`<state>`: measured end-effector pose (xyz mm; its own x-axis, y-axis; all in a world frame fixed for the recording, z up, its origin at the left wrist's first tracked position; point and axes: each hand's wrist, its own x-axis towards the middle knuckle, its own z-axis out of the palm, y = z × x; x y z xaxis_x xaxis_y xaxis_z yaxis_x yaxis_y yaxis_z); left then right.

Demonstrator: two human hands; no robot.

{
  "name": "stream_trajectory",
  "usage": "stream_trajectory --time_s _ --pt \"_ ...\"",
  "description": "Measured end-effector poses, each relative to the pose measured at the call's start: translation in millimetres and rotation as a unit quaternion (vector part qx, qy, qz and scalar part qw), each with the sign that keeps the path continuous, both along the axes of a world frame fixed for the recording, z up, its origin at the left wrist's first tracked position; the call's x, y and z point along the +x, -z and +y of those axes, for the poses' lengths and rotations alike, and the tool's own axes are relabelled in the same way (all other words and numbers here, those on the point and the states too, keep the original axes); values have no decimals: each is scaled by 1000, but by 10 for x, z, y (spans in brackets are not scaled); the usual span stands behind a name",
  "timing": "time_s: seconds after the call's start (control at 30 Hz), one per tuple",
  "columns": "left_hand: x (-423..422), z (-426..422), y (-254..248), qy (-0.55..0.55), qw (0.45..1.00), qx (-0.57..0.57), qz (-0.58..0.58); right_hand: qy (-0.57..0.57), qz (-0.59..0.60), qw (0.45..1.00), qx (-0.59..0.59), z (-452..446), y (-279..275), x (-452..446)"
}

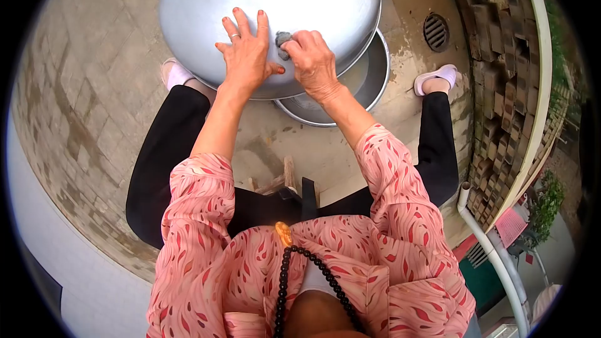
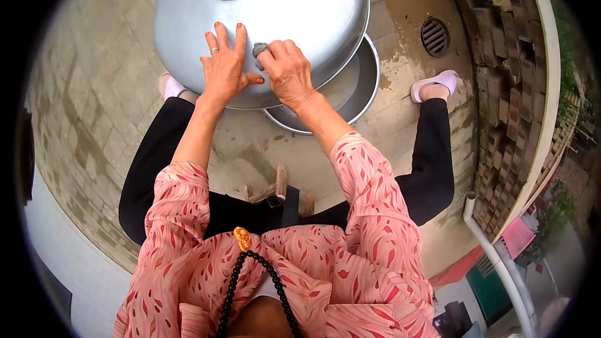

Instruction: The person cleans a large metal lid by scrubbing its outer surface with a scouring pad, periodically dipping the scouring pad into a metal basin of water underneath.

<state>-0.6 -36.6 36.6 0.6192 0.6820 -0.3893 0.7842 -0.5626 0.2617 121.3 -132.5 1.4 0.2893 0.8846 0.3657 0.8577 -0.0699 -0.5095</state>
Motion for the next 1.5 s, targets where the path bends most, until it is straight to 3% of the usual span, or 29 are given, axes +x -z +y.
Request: stream_trajectory --time_s 0.03,0.1,0.23,0.3,0.4,0.47,0.5,0.57,0.7,0.77,0.9,0.97,1.07,1.13,1.23,1.3,1.4,1.5 --pt "-9 -9 23 -4 1000 -7 8 -45 8 999 3 -9 31 -64" --pt "-26 -12 15 4 1000 3 -1 -11 -28 999 18 262 11 385" --pt "39 -7 -35 -5 999 0 34 128 -104 986 -9 637 135 685" --pt "28 -11 -35 -9 999 -12 34 9 -49 999 14 450 103 130" --pt "-17 -22 29 4 1000 6 8 -69 -43 997 20 427 83 261" --pt "-41 -18 23 11 1000 18 6 52 -119 991 7 652 145 897" --pt "-30 -13 10 6 1000 17 17 96 36 995 -7 840 1554 1477" --pt "25 -14 -25 4 999 13 33 136 -129 982 -29 678 189 1094" --pt "25 4 19 0 1000 21 18 -46 -26 999 10 198 94 95" --pt "-32 -23 14 4 1000 20 5 -79 -30 996 1 241 19 313" --pt "-23 -22 19 5 1000 23 6 133 -103 986 -7 811 214 1220" --pt "10 -19 0 0 1000 16 16 142 -138 980 -2 761 140 876" --pt "14 -13 5 -4 1000 4 14 -24 -60 997 29 403 82 106" --pt "-30 -19 17 -1 1000 12 9 -76 -28 996 34 365 97 172" --pt "-36 -22 27 7 999 31 14 101 -122 987 25 626 184 1068" --pt "-30 -38 2 6 999 32 15 164 -147 975 20 669 131 1149" --pt "14 -11 -16 0 999 26 20 28 -64 997 11 519 58 371" --pt "-29 -28 25 6 1000 22 7 -75 -57 995 35 564 142 358"
